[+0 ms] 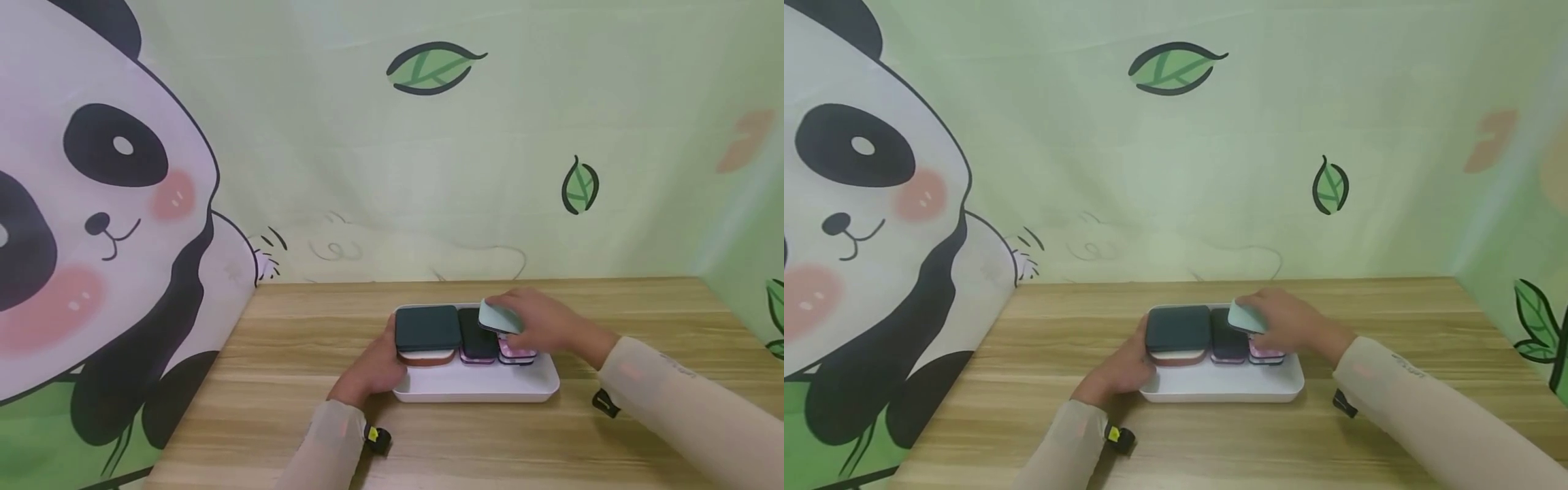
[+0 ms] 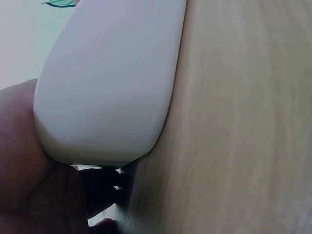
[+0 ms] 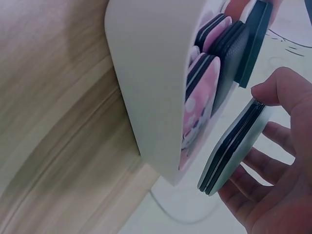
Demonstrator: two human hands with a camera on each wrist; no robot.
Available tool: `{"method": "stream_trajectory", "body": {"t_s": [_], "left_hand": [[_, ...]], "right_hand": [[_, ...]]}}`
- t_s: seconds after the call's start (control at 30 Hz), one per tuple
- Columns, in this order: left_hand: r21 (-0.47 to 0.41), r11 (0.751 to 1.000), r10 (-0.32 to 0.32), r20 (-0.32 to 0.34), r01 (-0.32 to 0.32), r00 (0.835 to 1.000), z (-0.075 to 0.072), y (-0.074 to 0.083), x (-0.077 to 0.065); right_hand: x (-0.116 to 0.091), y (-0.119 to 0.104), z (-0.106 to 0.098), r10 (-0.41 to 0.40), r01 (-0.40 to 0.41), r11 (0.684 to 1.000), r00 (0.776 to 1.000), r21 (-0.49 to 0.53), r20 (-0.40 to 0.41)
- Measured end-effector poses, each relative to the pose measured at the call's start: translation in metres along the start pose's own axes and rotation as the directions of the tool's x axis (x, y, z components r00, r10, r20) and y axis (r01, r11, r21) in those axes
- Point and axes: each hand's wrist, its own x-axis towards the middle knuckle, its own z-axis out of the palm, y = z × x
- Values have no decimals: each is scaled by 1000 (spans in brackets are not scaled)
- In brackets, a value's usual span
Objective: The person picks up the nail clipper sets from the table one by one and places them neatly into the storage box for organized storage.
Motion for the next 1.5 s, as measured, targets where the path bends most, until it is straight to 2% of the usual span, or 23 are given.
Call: {"method": "stream_trajectory", "body": {"t_s": [0.4,0.53,1.07,1.27,1.5], "left_hand": [[2,1000,-4,1,4,1000,-5,6,-3],[13,1000,1,-5,-1,1000,-3,4,-3],[28,1000,-4,-1,4,1000,2,-2,3],[25,1000,-9,3,9,1000,5,-7,7],[5,1000,-13,7,13,1000,6,-8,4]], "right_hand": [[11,3,12,-10,11,1000,998,-22,54],[10,0,12,1,0,1000,998,-15,68],[12,-9,18,-57,54,998,992,25,113],[12,-6,24,-48,45,999,993,28,104],[12,-4,29,-70,66,997,993,46,95]]}}
